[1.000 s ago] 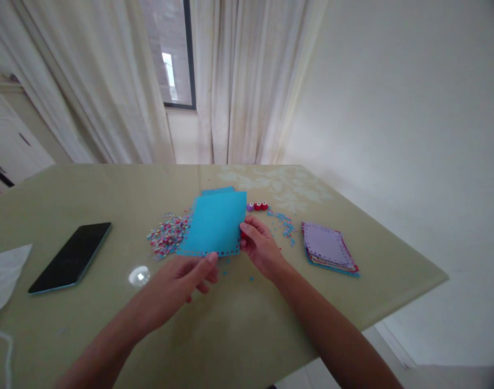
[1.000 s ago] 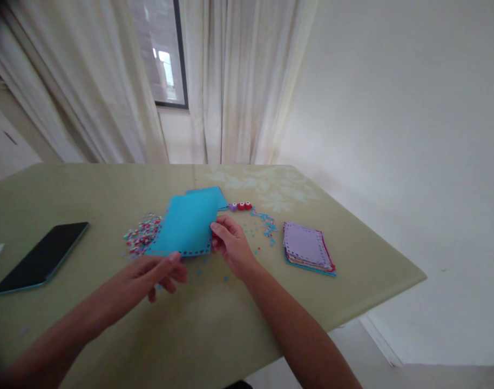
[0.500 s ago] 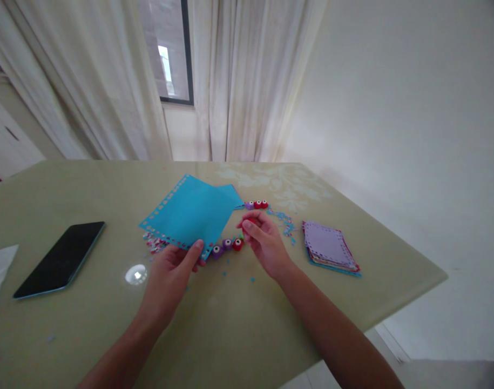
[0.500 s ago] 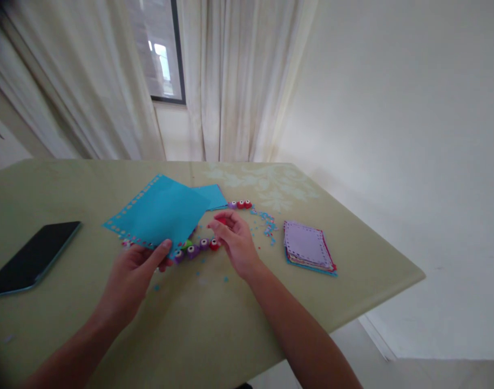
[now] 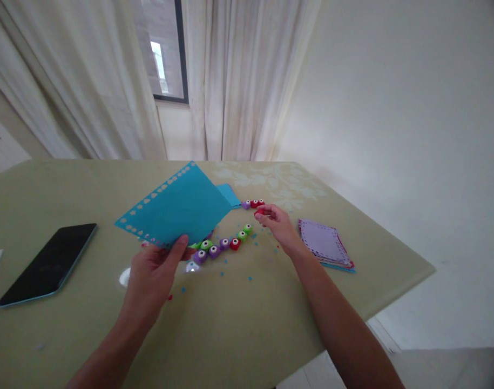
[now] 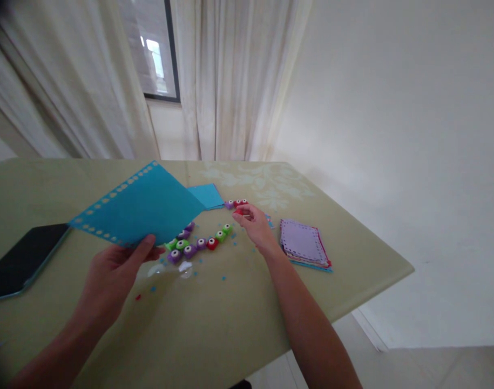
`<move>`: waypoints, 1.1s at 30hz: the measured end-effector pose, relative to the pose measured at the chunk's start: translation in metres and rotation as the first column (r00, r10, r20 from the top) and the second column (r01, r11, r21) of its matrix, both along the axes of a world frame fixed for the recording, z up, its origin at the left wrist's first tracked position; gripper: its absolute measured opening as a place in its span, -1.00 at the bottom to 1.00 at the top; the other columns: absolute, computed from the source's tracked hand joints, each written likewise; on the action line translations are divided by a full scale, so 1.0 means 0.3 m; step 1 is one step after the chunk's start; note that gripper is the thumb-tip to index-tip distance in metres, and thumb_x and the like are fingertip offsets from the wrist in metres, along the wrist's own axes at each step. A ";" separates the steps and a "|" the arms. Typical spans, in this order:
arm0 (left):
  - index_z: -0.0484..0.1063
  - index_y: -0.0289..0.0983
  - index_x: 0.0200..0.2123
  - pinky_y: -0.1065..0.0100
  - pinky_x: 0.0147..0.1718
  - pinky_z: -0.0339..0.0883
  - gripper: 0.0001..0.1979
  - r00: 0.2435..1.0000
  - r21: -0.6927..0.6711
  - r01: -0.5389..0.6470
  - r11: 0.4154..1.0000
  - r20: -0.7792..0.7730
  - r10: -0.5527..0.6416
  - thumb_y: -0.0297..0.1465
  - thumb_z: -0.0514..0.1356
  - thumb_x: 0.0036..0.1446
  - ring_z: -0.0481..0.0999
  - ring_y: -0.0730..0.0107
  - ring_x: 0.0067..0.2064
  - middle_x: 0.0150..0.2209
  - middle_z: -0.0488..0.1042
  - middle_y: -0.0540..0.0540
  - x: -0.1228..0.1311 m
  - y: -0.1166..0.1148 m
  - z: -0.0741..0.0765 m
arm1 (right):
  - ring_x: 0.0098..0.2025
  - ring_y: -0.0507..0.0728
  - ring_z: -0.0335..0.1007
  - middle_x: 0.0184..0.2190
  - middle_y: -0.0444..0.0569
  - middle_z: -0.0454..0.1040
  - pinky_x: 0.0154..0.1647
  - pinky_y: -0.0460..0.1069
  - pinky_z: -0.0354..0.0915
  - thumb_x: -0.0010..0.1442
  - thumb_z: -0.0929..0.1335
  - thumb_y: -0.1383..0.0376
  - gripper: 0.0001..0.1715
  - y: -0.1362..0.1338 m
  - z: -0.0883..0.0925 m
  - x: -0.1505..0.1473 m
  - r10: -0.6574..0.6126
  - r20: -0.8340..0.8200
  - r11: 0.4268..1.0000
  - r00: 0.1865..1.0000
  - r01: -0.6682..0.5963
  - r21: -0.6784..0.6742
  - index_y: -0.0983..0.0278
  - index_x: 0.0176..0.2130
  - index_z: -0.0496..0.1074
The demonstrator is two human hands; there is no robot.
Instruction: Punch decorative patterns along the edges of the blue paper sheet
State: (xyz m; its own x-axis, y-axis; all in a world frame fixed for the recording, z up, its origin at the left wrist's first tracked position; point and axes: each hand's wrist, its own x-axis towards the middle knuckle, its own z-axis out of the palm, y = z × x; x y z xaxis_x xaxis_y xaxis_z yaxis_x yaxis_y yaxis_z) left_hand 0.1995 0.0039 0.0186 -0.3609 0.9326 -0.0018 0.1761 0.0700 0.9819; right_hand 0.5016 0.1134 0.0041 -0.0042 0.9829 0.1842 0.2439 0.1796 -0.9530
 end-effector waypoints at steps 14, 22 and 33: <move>0.45 -0.13 -0.53 0.25 -0.51 0.32 -0.56 0.991 0.022 -0.118 0.993 -0.054 0.119 0.11 0.32 0.04 0.45 0.25 -0.56 -0.61 0.50 -0.02 0.010 -0.012 0.044 | -0.12 0.21 0.63 -0.02 0.05 0.70 -0.02 0.15 0.53 0.22 0.45 0.35 -0.47 -0.042 -0.076 -0.100 0.219 0.293 0.971 0.931 -0.238 0.030 0.14 0.18 0.60; 0.42 -0.16 -0.42 0.35 -0.58 0.06 -0.53 0.984 0.070 -0.136 0.988 0.128 0.126 0.10 0.39 0.09 0.23 0.42 -0.57 -0.63 0.29 0.13 0.010 -0.009 0.009 | 0.07 0.26 0.60 0.17 0.17 0.61 0.08 0.20 0.51 0.30 0.39 0.35 -0.45 -0.034 -0.085 -0.114 0.152 0.372 0.976 0.916 -0.199 0.089 0.19 0.25 0.54; 0.59 -0.26 -0.38 0.26 -0.36 0.46 -0.51 0.981 0.057 -0.101 0.993 0.170 0.090 0.08 0.46 0.00 0.57 0.23 -0.42 -0.46 0.63 -0.10 0.008 0.017 -0.030 | 0.34 0.29 0.39 0.33 0.16 0.50 0.42 0.21 0.24 0.39 0.22 0.46 -0.36 0.072 -0.063 -0.122 -0.046 0.652 0.962 0.757 -0.143 0.234 0.25 0.36 0.46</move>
State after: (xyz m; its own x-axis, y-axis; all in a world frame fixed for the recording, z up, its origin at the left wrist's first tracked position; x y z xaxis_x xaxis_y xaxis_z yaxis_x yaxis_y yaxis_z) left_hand 0.2018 0.0090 0.0097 -0.4477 0.8941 -0.0101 0.0055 0.0140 0.9999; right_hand 0.4649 0.1351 -0.0148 -0.2609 0.8957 0.3602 0.7670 0.4189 -0.4861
